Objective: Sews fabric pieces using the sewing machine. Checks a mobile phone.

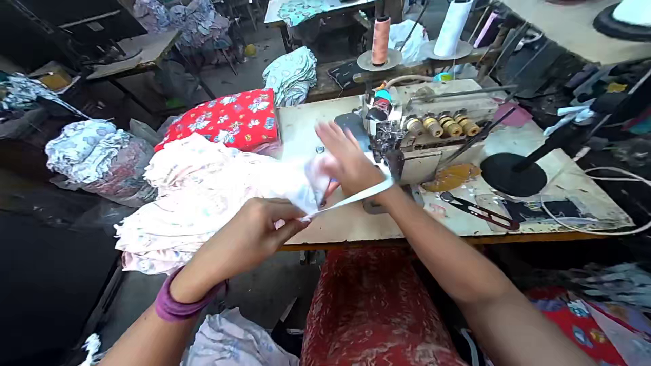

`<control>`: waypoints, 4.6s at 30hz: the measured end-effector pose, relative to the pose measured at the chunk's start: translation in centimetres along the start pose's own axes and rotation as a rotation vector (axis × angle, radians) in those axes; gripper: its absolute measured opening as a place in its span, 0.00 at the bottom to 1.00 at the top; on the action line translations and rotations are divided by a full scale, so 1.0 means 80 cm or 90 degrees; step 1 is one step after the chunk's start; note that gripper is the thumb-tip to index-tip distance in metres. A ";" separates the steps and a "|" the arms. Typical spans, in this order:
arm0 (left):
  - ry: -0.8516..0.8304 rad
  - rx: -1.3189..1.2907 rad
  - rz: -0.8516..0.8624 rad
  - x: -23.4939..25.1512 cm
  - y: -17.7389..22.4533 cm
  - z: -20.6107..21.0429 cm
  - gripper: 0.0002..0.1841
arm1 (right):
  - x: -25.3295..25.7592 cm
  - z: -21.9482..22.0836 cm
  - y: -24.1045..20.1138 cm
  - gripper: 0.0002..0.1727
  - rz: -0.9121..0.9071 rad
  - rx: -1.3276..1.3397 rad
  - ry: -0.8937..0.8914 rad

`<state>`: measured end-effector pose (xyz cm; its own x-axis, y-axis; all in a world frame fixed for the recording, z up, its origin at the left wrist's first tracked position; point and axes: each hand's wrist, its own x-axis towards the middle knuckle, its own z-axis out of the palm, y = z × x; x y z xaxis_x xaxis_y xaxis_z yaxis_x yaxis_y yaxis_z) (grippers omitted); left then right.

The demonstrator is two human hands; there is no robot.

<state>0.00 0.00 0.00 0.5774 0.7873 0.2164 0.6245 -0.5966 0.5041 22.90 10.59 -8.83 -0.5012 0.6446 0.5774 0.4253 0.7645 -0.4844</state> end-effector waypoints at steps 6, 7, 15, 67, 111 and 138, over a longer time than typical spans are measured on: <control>-0.047 0.020 0.097 0.019 0.024 0.018 0.13 | -0.082 0.045 -0.027 0.09 -0.123 0.150 0.320; -0.036 0.049 0.104 0.018 0.026 0.018 0.13 | -0.090 0.038 -0.042 0.09 -0.096 0.162 0.319; -0.092 0.096 0.180 -0.027 0.003 0.041 0.13 | -0.161 -0.046 -0.104 0.11 0.093 0.297 0.030; 0.020 0.187 0.198 0.149 -0.069 0.137 0.14 | -0.202 -0.047 -0.048 0.10 0.196 0.095 0.162; 0.047 0.187 0.039 0.208 -0.106 0.124 0.19 | -0.157 -0.033 0.007 0.07 0.161 0.179 0.215; 0.398 0.226 -0.037 0.071 -0.109 0.101 0.14 | -0.108 -0.012 0.061 0.08 0.345 0.401 0.269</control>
<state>2.04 8.43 -9.94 0.1957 0.6976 0.6892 0.8392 -0.4828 0.2503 30.06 8.74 -15.58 0.0145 0.9541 0.2992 -0.0288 0.2996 -0.9536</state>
